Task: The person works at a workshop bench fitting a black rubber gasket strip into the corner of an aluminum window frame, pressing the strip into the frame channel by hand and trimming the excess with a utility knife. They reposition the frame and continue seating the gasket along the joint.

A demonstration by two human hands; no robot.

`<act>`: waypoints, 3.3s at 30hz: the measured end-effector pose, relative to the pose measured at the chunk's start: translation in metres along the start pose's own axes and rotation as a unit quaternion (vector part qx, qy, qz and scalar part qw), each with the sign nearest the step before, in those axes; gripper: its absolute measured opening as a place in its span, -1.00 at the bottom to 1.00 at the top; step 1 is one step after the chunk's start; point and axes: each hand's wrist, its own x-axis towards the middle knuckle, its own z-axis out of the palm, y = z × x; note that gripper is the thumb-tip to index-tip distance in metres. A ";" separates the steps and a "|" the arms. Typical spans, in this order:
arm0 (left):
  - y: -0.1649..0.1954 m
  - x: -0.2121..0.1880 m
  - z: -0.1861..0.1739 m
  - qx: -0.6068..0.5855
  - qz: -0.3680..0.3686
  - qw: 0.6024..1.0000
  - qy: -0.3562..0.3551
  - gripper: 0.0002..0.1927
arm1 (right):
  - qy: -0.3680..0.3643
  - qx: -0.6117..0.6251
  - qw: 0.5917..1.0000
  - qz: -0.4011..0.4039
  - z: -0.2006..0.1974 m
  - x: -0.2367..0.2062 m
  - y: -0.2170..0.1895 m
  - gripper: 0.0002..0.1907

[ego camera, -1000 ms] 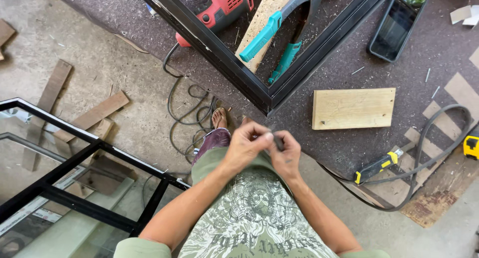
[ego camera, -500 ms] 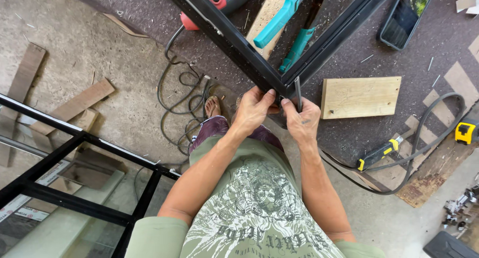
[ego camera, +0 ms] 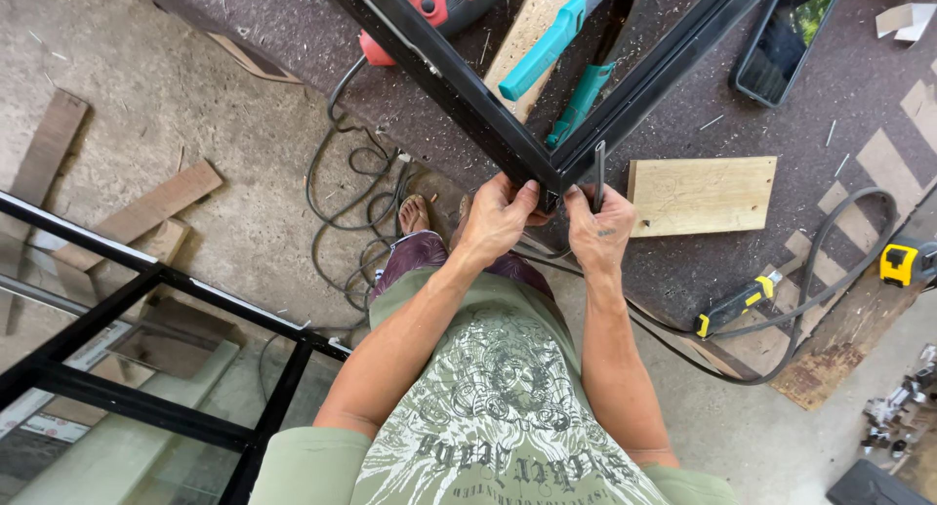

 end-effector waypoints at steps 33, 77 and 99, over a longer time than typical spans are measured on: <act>0.030 0.014 -0.001 0.199 -0.068 0.967 0.146 -0.69 | -0.193 0.143 0.970 0.042 -0.037 -0.023 0.033 -0.85; -0.004 0.017 -0.018 0.149 -0.032 0.985 0.085 -0.74 | -0.221 0.070 0.963 0.136 -0.029 -0.021 0.039 -0.76; -0.005 0.017 -0.010 0.140 -0.025 0.983 0.120 -0.67 | -0.108 -0.031 0.985 -0.128 -0.042 -0.053 0.046 -0.76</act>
